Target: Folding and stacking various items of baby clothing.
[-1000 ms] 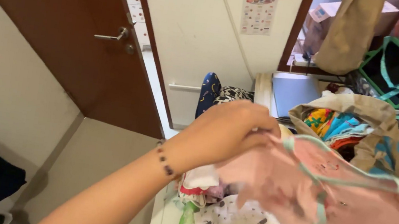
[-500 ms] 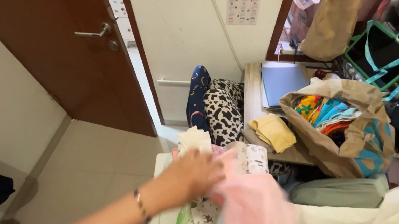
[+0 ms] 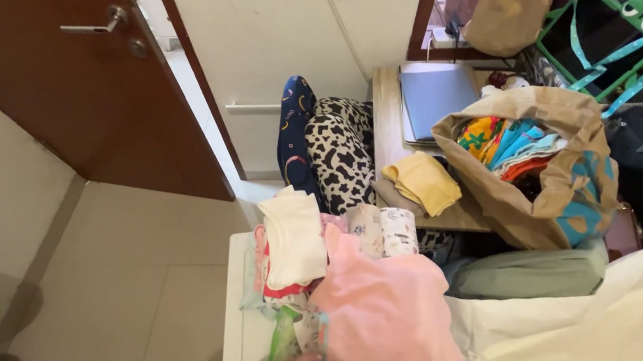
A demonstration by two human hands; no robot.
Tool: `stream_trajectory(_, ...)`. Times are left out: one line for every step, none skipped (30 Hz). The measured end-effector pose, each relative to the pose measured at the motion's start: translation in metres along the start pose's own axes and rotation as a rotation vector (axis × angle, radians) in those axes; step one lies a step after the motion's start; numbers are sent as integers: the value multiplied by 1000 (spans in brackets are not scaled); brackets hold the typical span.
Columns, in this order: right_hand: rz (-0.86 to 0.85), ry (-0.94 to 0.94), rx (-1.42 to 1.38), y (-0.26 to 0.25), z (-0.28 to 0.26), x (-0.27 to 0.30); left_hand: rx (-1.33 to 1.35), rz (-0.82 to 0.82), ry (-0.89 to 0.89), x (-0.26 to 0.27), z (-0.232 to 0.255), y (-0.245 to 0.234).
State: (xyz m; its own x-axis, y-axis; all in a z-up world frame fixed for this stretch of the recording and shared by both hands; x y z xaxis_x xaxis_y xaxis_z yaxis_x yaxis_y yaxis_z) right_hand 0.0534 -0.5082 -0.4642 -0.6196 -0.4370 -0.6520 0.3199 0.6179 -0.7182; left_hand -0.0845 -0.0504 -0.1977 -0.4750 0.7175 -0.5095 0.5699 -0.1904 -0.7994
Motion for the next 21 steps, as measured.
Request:
stream_trajectory(23, -22, 60, -3, -13, -19, 109, -87, 31, 7, 3, 0)
stream_trajectory(17, -19, 60, -15, -27, -36, 115, -89, 30, 1, 5, -4)
stream_trajectory(36, 54, 55, -29, -39, -52, 307, -115, -31, -4, 5, -8)
stream_trajectory(54, 127, 51, -42, -51, -69, 499, -140, -92, -10, 5, -12)
stream_trajectory(49, 136, 52, -52, -46, -81, 508, -144, -90, -12, 3, -13)
stream_trajectory(-151, 126, -217, -53, -41, -94, 650, -69, -159, -15, -1, -16)
stream_trajectory(-349, 115, -488, -55, -39, -106, 789, 8, -230, -17, -6, -18)
stream_trajectory(-350, 122, -488, -73, -46, -126, 795, 5, -228, -28, -7, -28)
stream_trajectory(-421, 153, -561, -87, -53, -146, 839, 76, -320, -37, -13, -38)
stream_trajectory(-492, 185, -635, -101, -61, -166, 882, 148, -412, -47, -19, -48)
stream_trajectory(-489, 188, -633, -111, -66, -178, 884, 147, -408, -53, -16, -47)
stream_trajectory(-513, 294, -728, -119, -70, -188, 932, 194, -626, -55, -20, -43)
stream_trajectory(-537, 398, -823, -127, -73, -200, 973, 241, -847, -56, -23, -39)
stream_trajectory(-535, 399, -821, -125, -77, -204, 975, 241, -844, -71, -26, -42)
stream_trajectory(-481, 561, -935, -121, -77, -207, 1050, 275, -1085, -79, -33, -40)
stream_trajectory(-423, 724, -1046, -118, -76, -210, 1118, 307, -1329, -86, -37, -39)
stream_trajectory(-422, 723, -1046, -110, -79, -213, 1117, 307, -1329, -90, -38, -36)
stream_trajectory(-325, 835, -1168, -103, -79, -215, 1117, 350, -1476, -89, -40, -32)
stream_trajectory(-224, 944, -1289, -95, -80, -218, 1113, 393, -1624, -88, -41, -27)
stream_trajectory(-225, 942, -1290, -84, -74, -211, 1111, 394, -1624, -90, -42, -28)
stream_trajectory(-136, 954, -1339, -75, -67, -205, 1057, 415, -1669, -89, -43, -30)
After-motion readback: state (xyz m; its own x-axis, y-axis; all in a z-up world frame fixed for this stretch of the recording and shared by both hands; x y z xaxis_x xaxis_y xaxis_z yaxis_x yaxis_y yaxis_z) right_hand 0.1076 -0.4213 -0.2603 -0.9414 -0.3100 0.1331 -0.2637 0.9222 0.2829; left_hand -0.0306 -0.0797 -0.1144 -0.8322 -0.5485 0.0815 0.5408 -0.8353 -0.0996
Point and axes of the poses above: each hand's wrist, its own x-axis away from the middle knuckle, its own y-axis out of the palm, z = x × y, the point moved 4 cm from there along -x, towards the middle knuckle, and after that the axes turned 4 degrees about x, right-handed, at the moved point
